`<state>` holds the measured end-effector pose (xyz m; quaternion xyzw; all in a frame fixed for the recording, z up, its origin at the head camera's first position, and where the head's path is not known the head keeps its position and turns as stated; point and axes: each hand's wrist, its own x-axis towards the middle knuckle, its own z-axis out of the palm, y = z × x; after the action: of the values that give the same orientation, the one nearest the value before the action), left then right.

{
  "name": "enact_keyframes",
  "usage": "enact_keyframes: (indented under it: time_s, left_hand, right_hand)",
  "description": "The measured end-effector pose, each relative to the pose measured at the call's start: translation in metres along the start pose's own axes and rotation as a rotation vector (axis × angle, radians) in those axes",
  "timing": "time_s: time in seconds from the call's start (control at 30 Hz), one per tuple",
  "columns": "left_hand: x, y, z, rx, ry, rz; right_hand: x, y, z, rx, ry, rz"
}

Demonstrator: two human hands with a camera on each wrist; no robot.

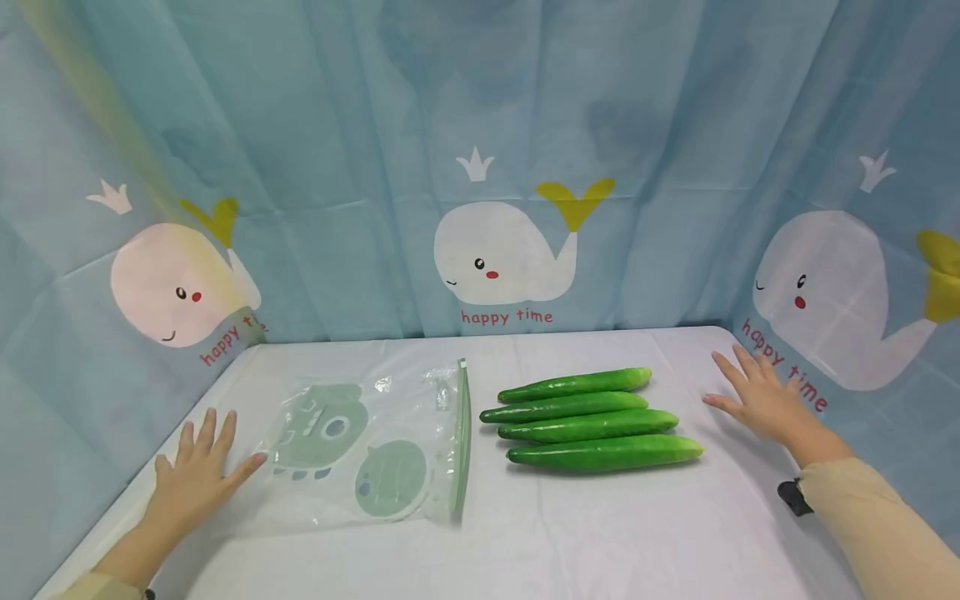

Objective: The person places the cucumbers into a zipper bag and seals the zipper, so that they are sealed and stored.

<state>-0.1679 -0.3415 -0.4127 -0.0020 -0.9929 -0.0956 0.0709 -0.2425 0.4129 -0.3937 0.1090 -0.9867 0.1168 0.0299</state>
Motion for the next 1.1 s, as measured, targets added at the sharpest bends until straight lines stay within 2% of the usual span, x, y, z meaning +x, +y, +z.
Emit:
enact_keyframes:
  time_s: [0.17,0.3,0.4,0.53,0.77,0.93,1.1]
  left_hand:
    - [0.004,0.021,-0.004,-0.079,-0.04,0.005]
    - [0.007,0.044,-0.007,-0.158,-0.085,0.005]
    - [0.009,0.062,-0.007,-0.213,-0.107,0.01]
    - [0.01,0.087,-0.005,-0.298,-0.139,0.017]
    - [0.008,0.129,0.004,-0.445,-0.196,0.053]
    - [0.007,0.153,0.016,-0.528,-0.19,0.057]
    - [0.006,0.177,0.028,-0.547,-0.176,0.08]
  right_hand:
    - [0.008,-0.004,-0.006,0.149,0.008,-0.033]
    - [0.016,-0.005,-0.011,0.279,0.014,-0.061]
    - [0.021,-0.005,-0.014,0.331,-0.006,-0.066]
    - [0.027,-0.005,-0.018,0.386,-0.065,-0.046]
    - [0.039,-0.004,-0.018,0.568,-0.179,0.017]
    - [0.048,-0.004,-0.013,0.678,-0.254,0.009]
    - [0.056,-0.006,-0.009,0.736,-0.342,-0.005]
